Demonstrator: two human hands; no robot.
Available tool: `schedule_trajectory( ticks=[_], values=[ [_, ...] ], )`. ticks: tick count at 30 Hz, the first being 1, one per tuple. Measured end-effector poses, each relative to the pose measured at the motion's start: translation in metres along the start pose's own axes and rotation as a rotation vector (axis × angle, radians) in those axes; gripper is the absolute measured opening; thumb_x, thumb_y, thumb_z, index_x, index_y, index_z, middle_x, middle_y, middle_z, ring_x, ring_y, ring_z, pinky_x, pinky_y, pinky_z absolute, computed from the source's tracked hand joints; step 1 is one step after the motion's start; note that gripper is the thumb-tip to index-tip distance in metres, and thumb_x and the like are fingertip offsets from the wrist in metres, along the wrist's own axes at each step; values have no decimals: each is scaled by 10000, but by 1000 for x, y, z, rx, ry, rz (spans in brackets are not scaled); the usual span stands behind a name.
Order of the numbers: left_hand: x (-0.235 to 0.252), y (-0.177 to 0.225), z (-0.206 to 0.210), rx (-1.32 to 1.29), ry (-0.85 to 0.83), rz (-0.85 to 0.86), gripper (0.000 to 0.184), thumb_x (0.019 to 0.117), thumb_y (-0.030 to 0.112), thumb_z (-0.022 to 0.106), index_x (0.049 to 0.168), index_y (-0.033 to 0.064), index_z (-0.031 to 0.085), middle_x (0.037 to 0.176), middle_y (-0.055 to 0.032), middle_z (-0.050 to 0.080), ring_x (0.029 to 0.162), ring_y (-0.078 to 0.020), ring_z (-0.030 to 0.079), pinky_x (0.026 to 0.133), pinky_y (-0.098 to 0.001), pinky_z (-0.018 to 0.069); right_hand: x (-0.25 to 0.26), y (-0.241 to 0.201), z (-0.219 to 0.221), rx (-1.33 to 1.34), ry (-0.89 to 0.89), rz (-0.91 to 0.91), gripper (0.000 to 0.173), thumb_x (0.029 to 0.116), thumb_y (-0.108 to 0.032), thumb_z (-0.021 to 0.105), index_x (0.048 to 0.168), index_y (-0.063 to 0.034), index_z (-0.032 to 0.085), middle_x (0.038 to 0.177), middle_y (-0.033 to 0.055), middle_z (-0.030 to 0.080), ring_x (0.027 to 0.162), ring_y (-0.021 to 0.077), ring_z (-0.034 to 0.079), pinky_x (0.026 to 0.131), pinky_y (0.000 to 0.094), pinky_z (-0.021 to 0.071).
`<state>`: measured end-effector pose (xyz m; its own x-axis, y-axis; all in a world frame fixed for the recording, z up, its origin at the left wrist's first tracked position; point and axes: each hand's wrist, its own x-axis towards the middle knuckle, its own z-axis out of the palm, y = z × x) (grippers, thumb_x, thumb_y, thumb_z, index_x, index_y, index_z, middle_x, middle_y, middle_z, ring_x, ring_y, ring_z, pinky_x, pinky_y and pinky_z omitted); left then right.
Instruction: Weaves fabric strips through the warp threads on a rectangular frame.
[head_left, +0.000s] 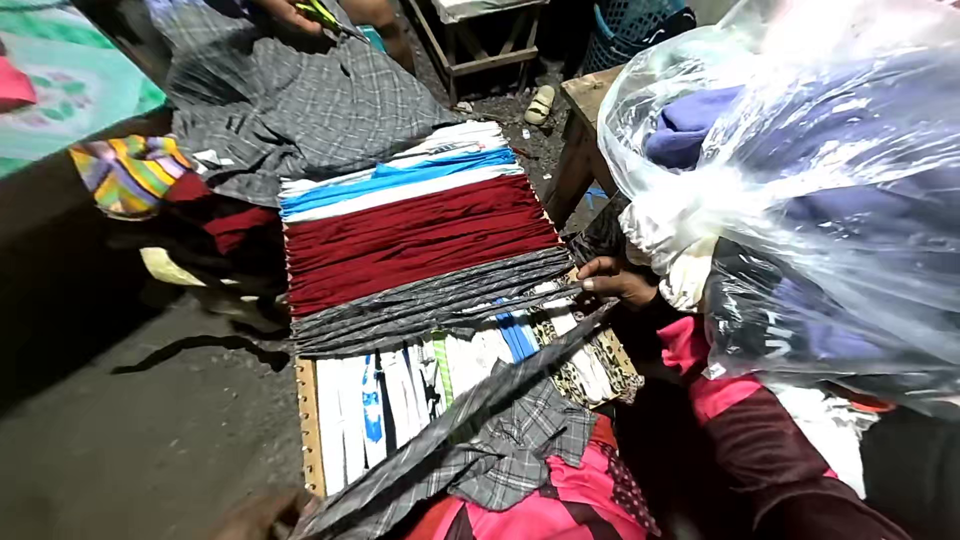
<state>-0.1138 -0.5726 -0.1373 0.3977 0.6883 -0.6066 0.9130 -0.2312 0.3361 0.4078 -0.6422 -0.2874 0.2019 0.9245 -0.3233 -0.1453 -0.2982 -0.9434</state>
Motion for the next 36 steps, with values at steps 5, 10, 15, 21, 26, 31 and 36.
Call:
schedule_trajectory(
  ticks=[5,10,15,21,26,31,36],
  values=[
    [39,20,5,-33,1,179,161,909,148,653,1009,41,721,854,-154,684,759,-341,668,680,-615,530,3,-38,25,-292,291,153,168,933,129,570,1093,99,612,967,112,665,836,98,627,816,264,537],
    [47,20,0,-148,39,292,210,945,164,546,1037,72,710,828,-67,696,709,-198,666,646,-476,549,4,-65,45,-478,298,162,164,959,132,539,1117,162,568,1039,186,626,908,124,593,856,253,500],
    [37,13,-2,-248,-32,289,234,1000,168,522,1065,55,716,789,-57,679,652,-150,627,611,-418,530,25,-47,38,-570,342,210,175,942,107,619,1111,152,633,1105,235,662,993,210,630,945,331,503],
    [22,0,-2,-506,-149,430,199,1037,222,590,1044,104,751,907,38,730,748,5,642,694,-215,556,49,33,-1,-512,418,-90,190,862,62,704,1040,111,657,1013,216,671,920,241,644,871,407,542],
    [22,-13,10,-563,-172,464,213,1033,308,609,1038,176,775,891,58,745,717,-3,648,663,-210,555,53,31,-3,-695,342,-66,202,883,48,695,1061,128,642,1042,273,659,962,323,648,914,476,527],
    [24,-23,19,-551,-181,386,202,1020,297,608,1005,185,776,867,58,743,687,-19,644,636,-235,550,44,16,4,-773,336,114,232,913,-31,725,1101,89,661,1053,272,665,975,362,650,929,536,509],
    [36,-28,30,-266,-87,141,265,915,412,697,1019,175,758,830,12,708,690,-115,664,645,-386,580,49,19,0,-684,250,144,187,932,48,637,1105,117,645,1089,289,638,1002,355,628,932,511,510]
  ],
)
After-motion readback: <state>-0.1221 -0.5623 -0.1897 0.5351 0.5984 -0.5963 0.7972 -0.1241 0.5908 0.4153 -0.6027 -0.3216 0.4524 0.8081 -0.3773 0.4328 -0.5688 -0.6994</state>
